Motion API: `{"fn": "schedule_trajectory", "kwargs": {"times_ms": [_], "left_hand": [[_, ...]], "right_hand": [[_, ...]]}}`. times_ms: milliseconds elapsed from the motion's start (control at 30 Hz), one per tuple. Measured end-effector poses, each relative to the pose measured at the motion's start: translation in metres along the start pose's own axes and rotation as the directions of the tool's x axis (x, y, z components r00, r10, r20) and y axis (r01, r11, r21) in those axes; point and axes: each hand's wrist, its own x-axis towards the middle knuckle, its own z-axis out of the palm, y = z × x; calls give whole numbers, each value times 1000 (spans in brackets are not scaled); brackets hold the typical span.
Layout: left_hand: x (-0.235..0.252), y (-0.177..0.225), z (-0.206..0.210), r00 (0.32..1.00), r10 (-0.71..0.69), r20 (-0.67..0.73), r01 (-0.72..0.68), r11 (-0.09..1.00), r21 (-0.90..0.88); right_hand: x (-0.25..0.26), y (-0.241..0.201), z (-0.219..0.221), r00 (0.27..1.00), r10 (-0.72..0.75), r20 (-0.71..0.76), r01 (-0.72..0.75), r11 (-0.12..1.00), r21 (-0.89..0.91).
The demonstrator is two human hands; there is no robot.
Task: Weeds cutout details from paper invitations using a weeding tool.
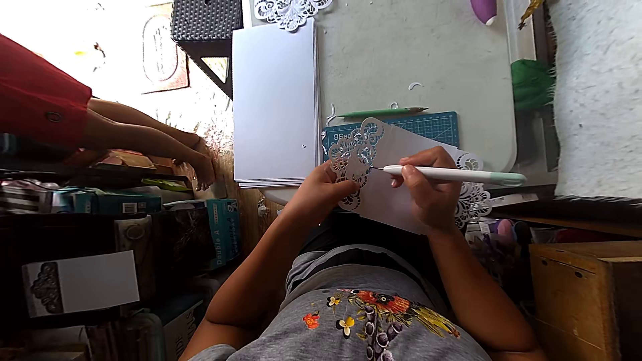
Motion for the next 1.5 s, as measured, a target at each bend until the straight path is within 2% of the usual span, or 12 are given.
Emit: {"fn": "schedule_trajectory", "kwargs": {"times_ms": [600, 933, 1500], "left_hand": [[2, -2, -1, 999, 28, -29, -27, 999, 29], [3, -1, -1, 999, 23, -25, -23, 1000, 5], [-2, 0, -1, 1000, 16, -23, -16, 1000, 10]], "right_hand": [[-2, -5, 3, 998, -23, 59, 30, 991, -127], [0, -5, 2, 990, -45, 134, 59, 993, -97], [1, -4, 2, 989, -55, 136, 69, 992, -101]]}}
